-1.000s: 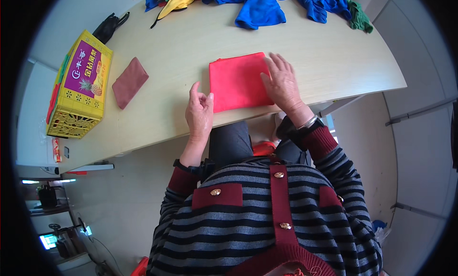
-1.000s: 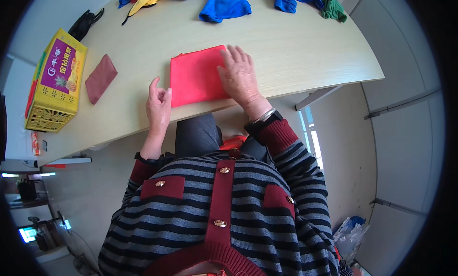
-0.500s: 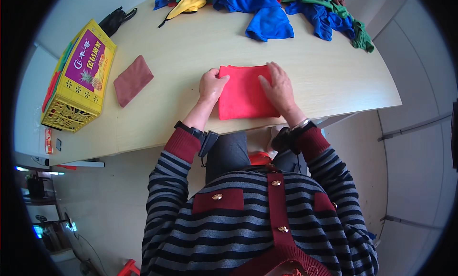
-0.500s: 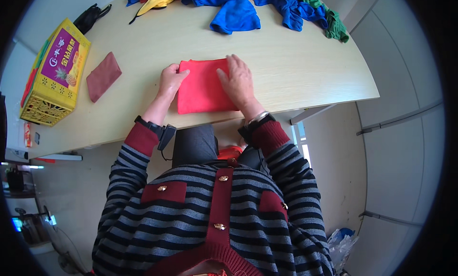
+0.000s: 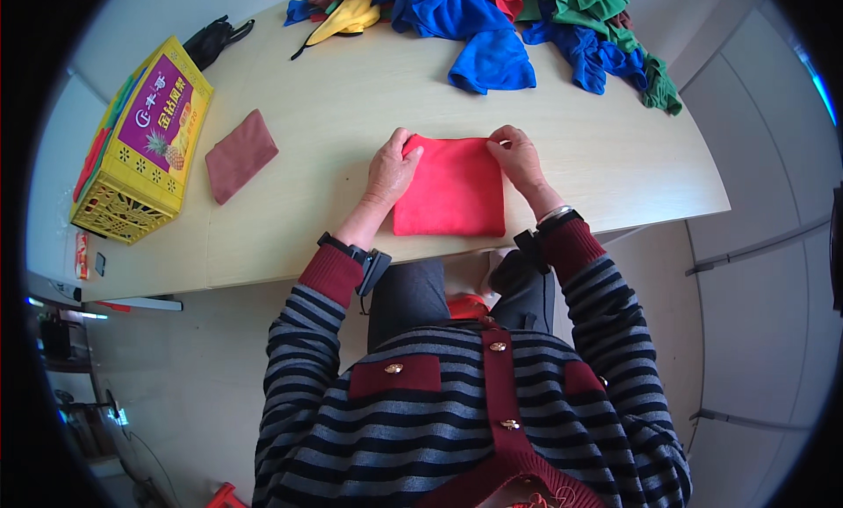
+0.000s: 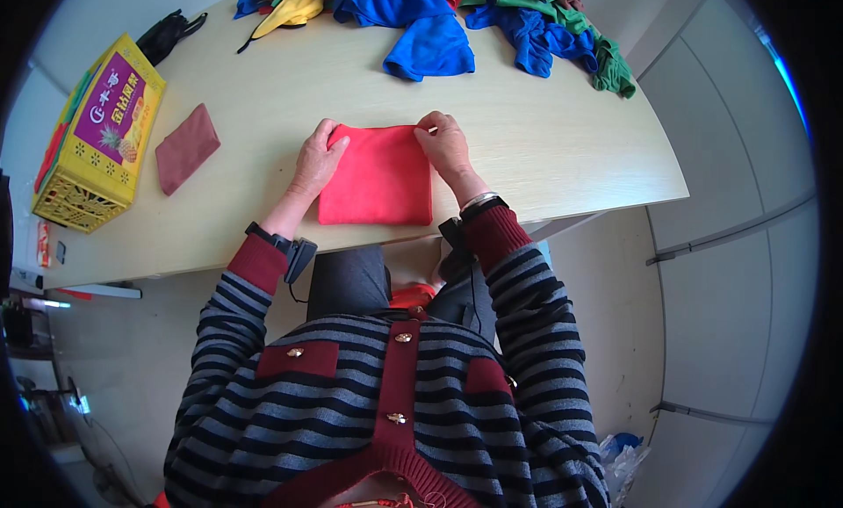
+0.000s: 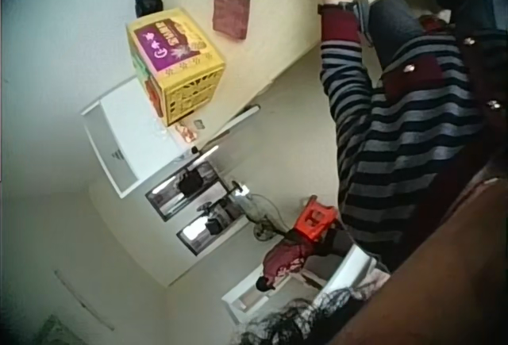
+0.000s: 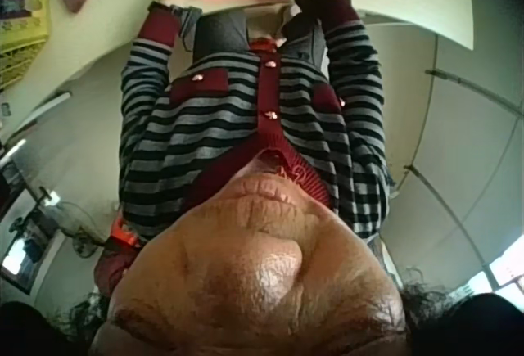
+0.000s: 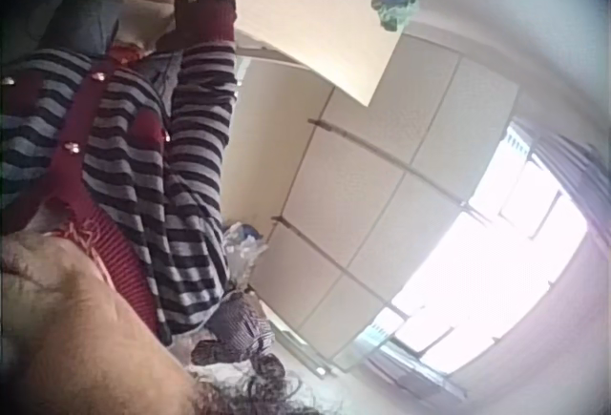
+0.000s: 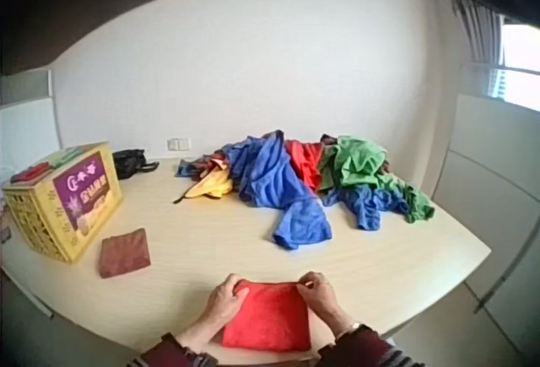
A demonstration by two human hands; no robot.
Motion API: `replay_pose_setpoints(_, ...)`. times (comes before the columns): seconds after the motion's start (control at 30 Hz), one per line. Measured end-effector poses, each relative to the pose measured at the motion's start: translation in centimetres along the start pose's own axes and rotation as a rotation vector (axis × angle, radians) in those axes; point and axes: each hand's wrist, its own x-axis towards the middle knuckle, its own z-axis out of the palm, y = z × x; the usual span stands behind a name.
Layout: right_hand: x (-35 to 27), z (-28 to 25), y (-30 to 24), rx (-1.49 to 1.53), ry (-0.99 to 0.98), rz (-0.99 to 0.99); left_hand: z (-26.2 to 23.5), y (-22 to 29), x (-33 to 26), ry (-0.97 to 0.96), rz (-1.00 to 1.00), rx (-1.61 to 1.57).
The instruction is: Folding square pieces of colorful fabric on a table in a workspace.
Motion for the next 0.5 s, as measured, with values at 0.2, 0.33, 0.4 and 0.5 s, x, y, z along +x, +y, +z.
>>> replay_pose_setpoints(0.2, 0.0, -0.3, -0.4, 0.170, 0.020, 0.008, 0.4, 0.3, 1.1, -0.021, -0.173, 0.114)
replay_pose_setpoints(0.33, 0.0, -0.6, -0.4, 0.130, 0.028, 0.106, 1.0, 0.3, 1.4, -0.003, -0.176, 0.175)
replay_pose_setpoints(0.4, 0.0, -1.0, -0.5, 0.254, -0.032, 0.196, 1.3, 0.5, 1.5, 0.009, -0.166, 0.191)
replay_pose_setpoints(0.5, -1.0, -1.6, -2.1, 0.321, -0.088, 0.276, 1.3, 0.8, 0.9, 0.026, -0.128, 0.275)
